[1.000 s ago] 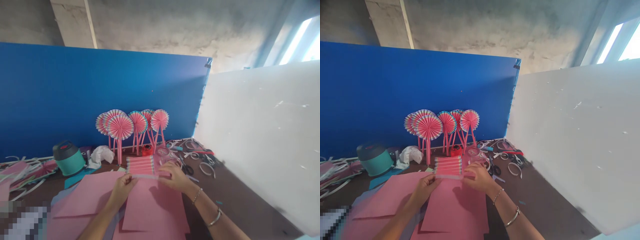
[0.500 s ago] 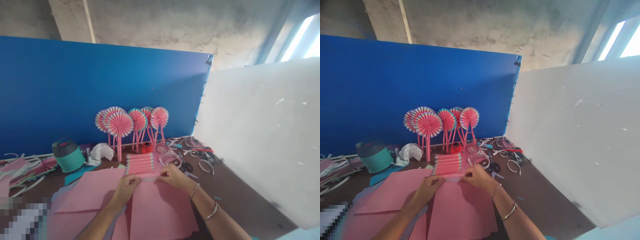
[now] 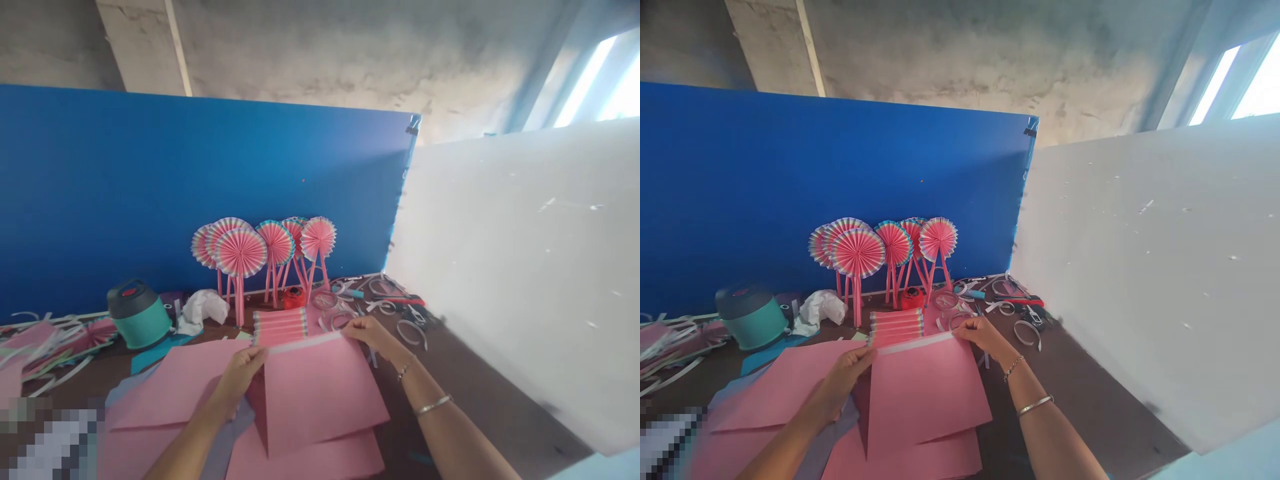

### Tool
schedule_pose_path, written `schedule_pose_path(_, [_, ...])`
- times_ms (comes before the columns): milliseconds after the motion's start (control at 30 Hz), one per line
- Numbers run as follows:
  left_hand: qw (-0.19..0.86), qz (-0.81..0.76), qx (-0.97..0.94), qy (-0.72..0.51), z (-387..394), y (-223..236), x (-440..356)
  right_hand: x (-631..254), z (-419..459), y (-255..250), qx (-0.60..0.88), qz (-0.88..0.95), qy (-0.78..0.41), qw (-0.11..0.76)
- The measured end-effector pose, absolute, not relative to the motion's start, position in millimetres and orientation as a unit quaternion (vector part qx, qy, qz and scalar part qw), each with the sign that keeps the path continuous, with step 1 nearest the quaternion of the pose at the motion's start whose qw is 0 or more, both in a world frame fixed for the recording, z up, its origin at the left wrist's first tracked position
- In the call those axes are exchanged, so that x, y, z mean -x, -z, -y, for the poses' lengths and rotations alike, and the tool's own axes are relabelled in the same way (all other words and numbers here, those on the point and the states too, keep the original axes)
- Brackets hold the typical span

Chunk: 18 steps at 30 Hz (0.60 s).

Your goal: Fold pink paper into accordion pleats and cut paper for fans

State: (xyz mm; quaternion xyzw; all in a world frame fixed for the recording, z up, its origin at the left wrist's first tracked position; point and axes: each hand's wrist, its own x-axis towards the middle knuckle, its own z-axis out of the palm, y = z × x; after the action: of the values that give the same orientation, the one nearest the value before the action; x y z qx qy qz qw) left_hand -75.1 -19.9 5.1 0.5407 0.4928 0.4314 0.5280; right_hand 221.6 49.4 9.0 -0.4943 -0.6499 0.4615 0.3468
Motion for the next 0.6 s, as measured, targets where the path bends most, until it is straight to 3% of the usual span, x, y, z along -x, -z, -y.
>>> schedule_pose_path(267, [0.502, -0.536, -0.496, -0.463, 18, -3, 74, -220, -52, -7, 0.524, 0.625, -0.423, 0.395])
schedule_pose_path(367, [0.498, -0.538, -0.487, -0.476, 18, -2, 72, -224, -55, -6, 0.54, 0.588, -0.394, 0.456])
schedule_pose_path(500, [0.506, -0.537, -0.472, -0.483, 22, -2, 67, -221, -58, -15, 0.562, 0.58, -0.241, 0.539])
schedule_pose_path(600, [0.508, -0.539, -0.461, -0.488, 24, 0, 64, -194, -48, -27, 0.53, 0.663, -0.14, 0.509])
